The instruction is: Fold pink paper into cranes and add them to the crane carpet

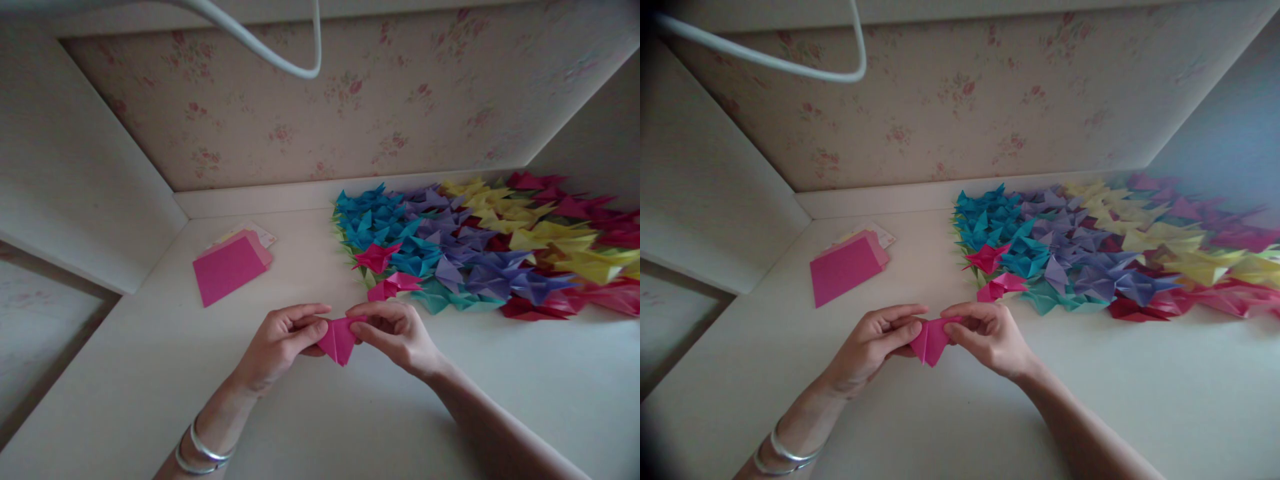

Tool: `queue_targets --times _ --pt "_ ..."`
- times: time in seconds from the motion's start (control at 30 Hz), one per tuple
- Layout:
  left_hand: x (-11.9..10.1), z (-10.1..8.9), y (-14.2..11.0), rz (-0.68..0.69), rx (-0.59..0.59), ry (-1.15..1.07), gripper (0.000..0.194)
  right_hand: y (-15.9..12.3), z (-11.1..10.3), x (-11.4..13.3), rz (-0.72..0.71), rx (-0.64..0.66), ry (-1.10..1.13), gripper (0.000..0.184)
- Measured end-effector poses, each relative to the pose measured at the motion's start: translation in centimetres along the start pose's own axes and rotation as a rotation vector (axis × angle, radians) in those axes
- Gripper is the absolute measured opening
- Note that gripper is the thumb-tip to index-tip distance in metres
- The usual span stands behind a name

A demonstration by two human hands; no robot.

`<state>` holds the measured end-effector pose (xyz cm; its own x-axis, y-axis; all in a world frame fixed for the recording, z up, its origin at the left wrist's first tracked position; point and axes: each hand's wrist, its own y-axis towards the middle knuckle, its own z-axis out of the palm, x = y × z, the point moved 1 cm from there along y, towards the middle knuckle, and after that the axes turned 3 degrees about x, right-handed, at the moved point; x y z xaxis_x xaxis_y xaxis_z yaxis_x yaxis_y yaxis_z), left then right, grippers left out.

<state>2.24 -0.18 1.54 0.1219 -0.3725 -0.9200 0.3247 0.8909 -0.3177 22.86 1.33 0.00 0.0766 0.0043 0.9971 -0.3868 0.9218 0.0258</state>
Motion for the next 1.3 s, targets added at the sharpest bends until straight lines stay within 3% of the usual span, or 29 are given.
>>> queue_targets --times 0.17,0.37,0.6,0.83,1.1,1.3 --pt "0.0 0.1 0.1 0.076 0.038 0.185 0.03 0.2 -0.1 0.3 -0.069 -0.038 -0.218 0.016" --pt "-0.1 0.1 0.2 0.229 -0.045 0.471 0.027 0.6 -0.1 0.8 -0.167 0.001 -0.39 0.011" --pt "-0.4 0.4 0.1 0.296 -0.083 0.634 0.022 0.5 0.1 0.2 -0.094 0.042 -0.354 0.014" --pt "0.2 0.8 -0.1 0.33 -0.136 0.695 0.022 0.5 0.9 0.0 0.018 0.193 -0.219 0.024" --pt "0.8 0.8 0.1 0.34 -0.171 0.69 0.024 0.7 0.7 0.0 0.044 0.17 -0.136 0.018" --pt "0.4 1.1 0.1 0.318 -0.163 0.669 0.026 0.7 0.7 -0.6 0.158 0.143 -0.051 0.018"
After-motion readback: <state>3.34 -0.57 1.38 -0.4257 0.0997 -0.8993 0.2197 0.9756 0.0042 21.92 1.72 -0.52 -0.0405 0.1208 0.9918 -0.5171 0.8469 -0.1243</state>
